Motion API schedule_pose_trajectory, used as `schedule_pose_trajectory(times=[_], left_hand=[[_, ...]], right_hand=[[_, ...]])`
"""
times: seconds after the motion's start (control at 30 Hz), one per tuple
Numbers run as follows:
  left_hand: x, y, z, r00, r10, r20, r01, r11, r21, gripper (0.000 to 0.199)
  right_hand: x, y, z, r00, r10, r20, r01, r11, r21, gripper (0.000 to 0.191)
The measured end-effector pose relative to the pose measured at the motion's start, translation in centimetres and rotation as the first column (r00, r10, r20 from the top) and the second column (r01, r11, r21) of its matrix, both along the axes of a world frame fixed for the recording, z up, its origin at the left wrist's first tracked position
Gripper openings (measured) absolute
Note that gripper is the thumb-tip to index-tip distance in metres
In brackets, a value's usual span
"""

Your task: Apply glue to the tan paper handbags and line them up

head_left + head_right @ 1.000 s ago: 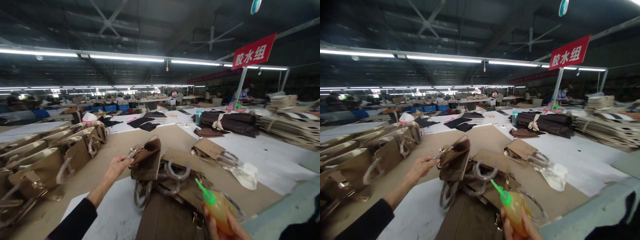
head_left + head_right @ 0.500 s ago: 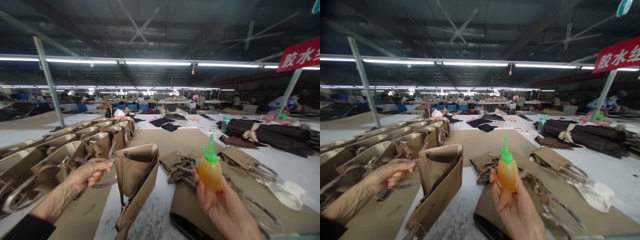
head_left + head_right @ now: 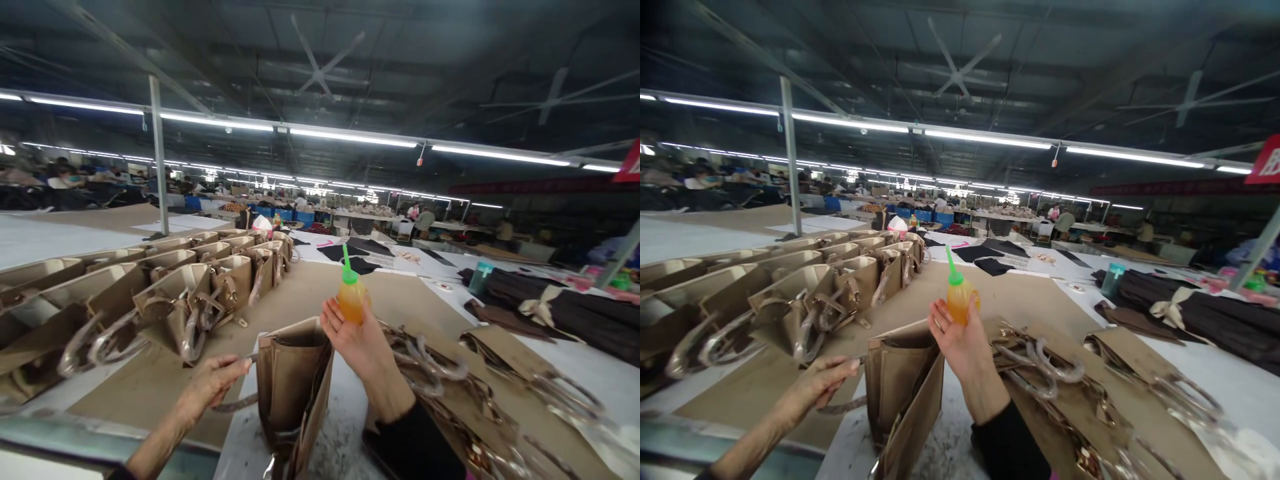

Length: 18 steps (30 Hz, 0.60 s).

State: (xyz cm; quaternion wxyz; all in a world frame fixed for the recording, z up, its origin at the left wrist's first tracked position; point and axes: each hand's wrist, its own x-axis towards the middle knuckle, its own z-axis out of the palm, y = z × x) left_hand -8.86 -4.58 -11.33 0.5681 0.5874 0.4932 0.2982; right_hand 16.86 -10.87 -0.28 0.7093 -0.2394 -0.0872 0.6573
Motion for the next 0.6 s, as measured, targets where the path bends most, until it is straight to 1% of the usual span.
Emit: schedule_pose_trajectory(times=[0.03,0.07,0.1,0.13,0.17,0.2,0.23,0.27,0.3,0.33,0.37,0.4,0.43,0.5,0.53,0.6], left_hand=[[0.1,-0.2,0.2,0.999,0.032,-0.024,-0.031,0.999,0.042,0.060],[0.2,-0.5,0.5,0.993,0.100,-0.060,-0.093,0.989,0.114,0.062],[0.4,-0.9,0.9,0.975,0.200,-0.096,-0.175,0.959,0.222,0.063],[0.7,-1.6,1.4,0.944,0.309,-0.118,-0.250,0.899,0.359,0.064],[1.2,-2.5,2.0,0.907,0.405,-0.116,-0.298,0.810,0.505,0.063],[1.9,-3.4,2.8,0.881,0.461,-0.105,-0.298,0.713,0.635,0.059],[2.9,-4.4,3.7,0.887,0.451,-0.099,-0.245,0.642,0.726,0.054],[4.0,-5.2,4.6,0.917,0.384,-0.111,-0.161,0.610,0.776,0.049],[5.3,-5.9,5.5,0.948,0.267,-0.172,-0.029,0.614,0.789,0.044],[6.7,-6.4,6.4,0.958,0.153,-0.243,0.098,0.620,0.779,0.042],[8.1,-6.6,7.1,0.946,0.078,-0.314,0.197,0.630,0.751,0.042],[9.4,-6.6,7.7,0.921,0.027,-0.390,0.277,0.656,0.702,0.046],[10.5,-6.4,8.2,0.884,-0.003,-0.467,0.337,0.697,0.633,0.053],[12.3,-5.7,8.9,0.792,-0.042,-0.609,0.403,0.785,0.470,0.064],[13.0,-5.3,9.1,0.743,-0.058,-0.667,0.415,0.822,0.391,0.067],[13.7,-4.9,9.3,0.656,-0.065,-0.752,0.413,0.865,0.286,0.067]], right_hand=[[0.0,0.5,-0.3,1.000,0.004,0.001,-0.004,1.000,0.001,0.045],[0.0,0.9,-0.6,1.000,0.010,-0.001,-0.010,1.000,-0.001,0.044],[0.0,1.2,-1.0,1.000,0.015,-0.006,-0.015,1.000,-0.005,0.043],[0.0,1.3,-1.3,1.000,0.019,-0.014,-0.020,1.000,-0.009,0.043],[0.0,1.4,-1.5,1.000,0.022,-0.022,-0.022,1.000,-0.010,0.042],[0.1,1.3,-1.7,0.999,0.022,-0.031,-0.022,1.000,-0.010,0.042],[0.1,1.2,-1.8,0.999,0.022,-0.039,-0.023,1.000,-0.008,0.042],[0.1,1.1,-1.8,0.999,0.022,-0.045,-0.022,1.000,-0.006,0.042],[0.1,1.0,-1.8,0.999,0.021,-0.049,-0.021,1.000,-0.002,0.042],[0.2,0.8,-1.7,0.999,0.019,-0.050,-0.019,1.000,0.003,0.042],[0.2,0.7,-1.6,0.999,0.016,-0.050,-0.016,1.000,0.006,0.042],[0.3,0.7,-1.6,0.999,0.010,-0.048,-0.009,1.000,0.010,0.043],[0.4,0.6,-1.5,0.999,0.000,-0.044,0.000,1.000,0.011,0.044],[0.6,0.5,-1.5,0.999,-0.019,-0.034,0.019,1.000,0.005,0.046],[0.7,0.4,-1.5,0.999,-0.026,-0.027,0.026,1.000,0.000,0.047],[1.0,0.3,-1.5,0.999,-0.034,-0.014,0.034,0.999,-0.010,0.048]])
